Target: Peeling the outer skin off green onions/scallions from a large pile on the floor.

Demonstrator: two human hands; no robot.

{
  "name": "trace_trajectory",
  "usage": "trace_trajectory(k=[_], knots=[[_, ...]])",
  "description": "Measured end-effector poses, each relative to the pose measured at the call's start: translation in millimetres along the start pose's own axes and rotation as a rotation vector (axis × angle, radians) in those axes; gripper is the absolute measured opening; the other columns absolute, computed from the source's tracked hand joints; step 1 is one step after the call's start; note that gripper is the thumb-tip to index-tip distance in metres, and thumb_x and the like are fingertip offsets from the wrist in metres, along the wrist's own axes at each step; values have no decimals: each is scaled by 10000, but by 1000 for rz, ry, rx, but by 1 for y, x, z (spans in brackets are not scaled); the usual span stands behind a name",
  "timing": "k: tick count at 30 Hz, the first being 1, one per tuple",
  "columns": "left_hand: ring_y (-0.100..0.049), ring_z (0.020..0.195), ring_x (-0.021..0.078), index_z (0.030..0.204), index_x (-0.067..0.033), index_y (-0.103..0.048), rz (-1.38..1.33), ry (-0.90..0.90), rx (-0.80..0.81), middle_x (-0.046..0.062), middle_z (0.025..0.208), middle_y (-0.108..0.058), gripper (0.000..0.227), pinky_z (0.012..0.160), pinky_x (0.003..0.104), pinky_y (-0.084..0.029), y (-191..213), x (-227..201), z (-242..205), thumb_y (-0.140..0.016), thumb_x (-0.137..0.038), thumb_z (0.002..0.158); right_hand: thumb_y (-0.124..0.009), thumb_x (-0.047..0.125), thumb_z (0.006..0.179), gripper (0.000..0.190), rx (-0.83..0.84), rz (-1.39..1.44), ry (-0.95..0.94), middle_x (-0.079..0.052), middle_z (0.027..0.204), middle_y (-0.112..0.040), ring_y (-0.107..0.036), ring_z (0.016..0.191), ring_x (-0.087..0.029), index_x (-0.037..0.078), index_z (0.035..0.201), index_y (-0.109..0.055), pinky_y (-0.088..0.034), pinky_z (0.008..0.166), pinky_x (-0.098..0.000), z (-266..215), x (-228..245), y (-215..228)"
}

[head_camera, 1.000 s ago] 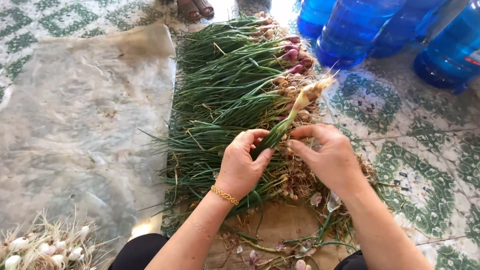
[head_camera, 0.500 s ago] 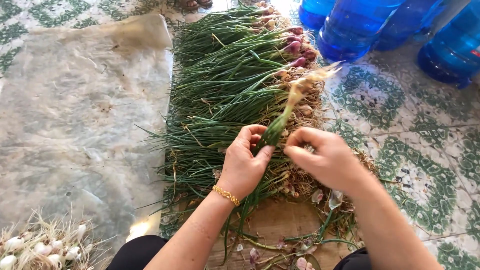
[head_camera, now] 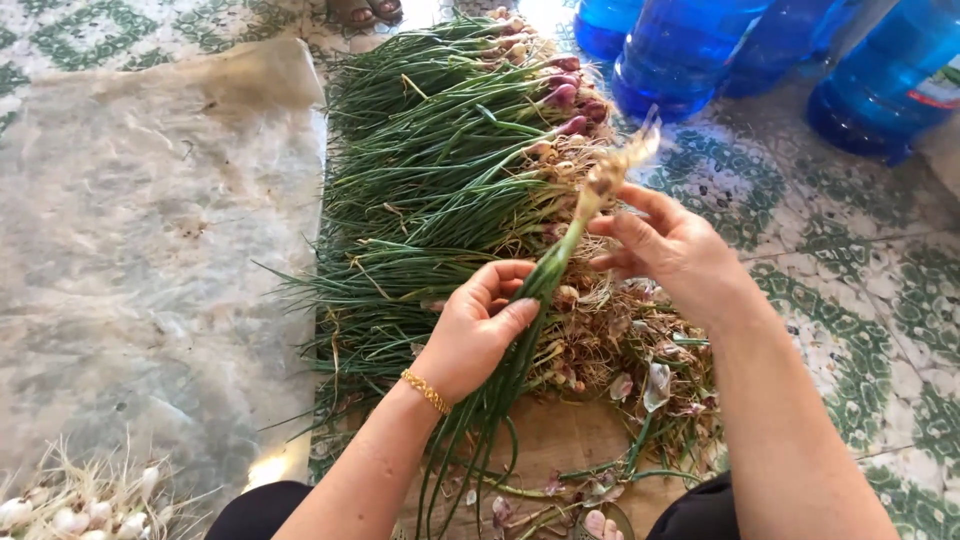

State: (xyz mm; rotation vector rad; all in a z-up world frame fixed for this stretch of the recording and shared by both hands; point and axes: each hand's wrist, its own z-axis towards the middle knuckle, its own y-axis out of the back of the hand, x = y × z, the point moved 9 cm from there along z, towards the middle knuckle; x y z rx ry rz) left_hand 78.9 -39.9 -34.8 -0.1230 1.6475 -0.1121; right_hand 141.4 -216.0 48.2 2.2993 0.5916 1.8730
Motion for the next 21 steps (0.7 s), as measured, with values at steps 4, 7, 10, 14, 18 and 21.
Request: trace_trajectory(k=[4,7,10,14,18,21], knots=[[-638,808,98,1225,-165,-644,106,30,100,18,946,-691,382,719,272,-573,-13,17,-5,-692,-105,851,-694,146,880,297,35,365,113,-149,891,-625,-670,701,-243,-45,1082,-591,-599,629,-323,20,-16,-8],[-627,1016,196,1344,-154,-546,247,-66,100,96,1162,-637,639,883,357,-500,-17,-11,-12,-786,-294,768,-743,138,855,240,-27,390,149,-112,823,-637,-683,640,-208,-16,978,-607,-610,570,-290,18,-19,-14],[-679,923,276,1245,-98,-629,302,-273,-79,145,1021,-675,562,799,392,-563,-11,-30,-12,-814,-287,749,-782,138,818,231,-16,316,119,-117,785,-660,-694,619,-216,3,920,-625,-618,568,-304,13,-17,-35],[-702,901,235,1162,-126,-694,309,-316,-202,96,939,-705,372,766,312,-577,2,-27,-9,-769,-174,801,-738,73,829,316,18,301,87,-174,831,-674,-712,671,-251,-68,1087,-624,-642,632,-373,8,-19,-53],[-706,886,192,1132,-130,-721,328,-311,-237,84,952,-727,322,734,274,-573,8,-29,-10,-756,-142,813,-676,21,874,268,25,186,131,-176,866,-685,-706,726,-231,-47,1131,-639,-629,697,-365,7,-11,-53],[-713,803,155,1147,-127,-718,198,-215,-216,87,903,-733,308,701,264,-597,9,-16,-8,-731,-142,840,-660,20,895,168,-48,-21,230,-157,846,-693,-701,736,-205,16,1060,-691,-605,709,-338,3,1,-37]])
